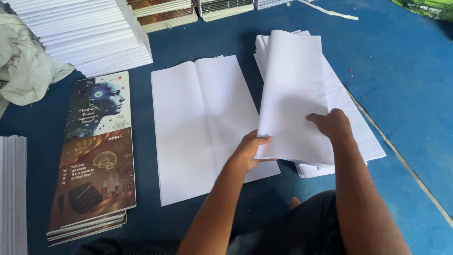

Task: The person assembles notebooks by inserting printed index pages into blank booklets and then placing covers over them. The person repeats this process multiple times, stacking the completed notebooks on the left.

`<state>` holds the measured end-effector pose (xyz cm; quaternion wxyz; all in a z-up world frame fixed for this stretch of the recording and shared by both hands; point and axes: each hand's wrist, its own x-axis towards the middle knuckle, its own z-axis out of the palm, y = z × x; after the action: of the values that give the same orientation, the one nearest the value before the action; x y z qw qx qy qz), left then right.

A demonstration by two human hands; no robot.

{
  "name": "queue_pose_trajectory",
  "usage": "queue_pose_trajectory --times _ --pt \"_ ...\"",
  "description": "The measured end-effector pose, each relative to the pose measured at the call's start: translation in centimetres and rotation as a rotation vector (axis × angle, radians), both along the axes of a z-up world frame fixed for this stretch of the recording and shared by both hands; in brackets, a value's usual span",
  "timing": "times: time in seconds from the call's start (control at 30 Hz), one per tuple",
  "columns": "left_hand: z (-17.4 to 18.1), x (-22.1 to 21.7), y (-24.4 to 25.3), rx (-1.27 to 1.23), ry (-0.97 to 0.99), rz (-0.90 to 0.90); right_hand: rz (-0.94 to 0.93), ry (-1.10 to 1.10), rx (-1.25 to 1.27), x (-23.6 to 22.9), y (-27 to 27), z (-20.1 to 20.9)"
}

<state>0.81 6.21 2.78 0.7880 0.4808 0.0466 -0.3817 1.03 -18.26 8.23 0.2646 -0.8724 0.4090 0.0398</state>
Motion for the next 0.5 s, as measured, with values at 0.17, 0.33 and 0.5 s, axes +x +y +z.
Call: queue_pose_trajectory --times 0.17,0.33,0.5 --pt "-0.4 0.2 2.5 -0.032 0.05 -0.007 -0.132 -0.26 0.496 -0.7 1.7 1.7" --pt "-0.2 -0.2 4.2 0.057 0.061 -0.044 -0.204 -0.28 0.759 -0.7 2.6 2.3" --pt "0.9 -0.8 4.5 0.171 -0.016 -0.082 -0.269 -0.212 0.748 -0.4 3.3 1.5"
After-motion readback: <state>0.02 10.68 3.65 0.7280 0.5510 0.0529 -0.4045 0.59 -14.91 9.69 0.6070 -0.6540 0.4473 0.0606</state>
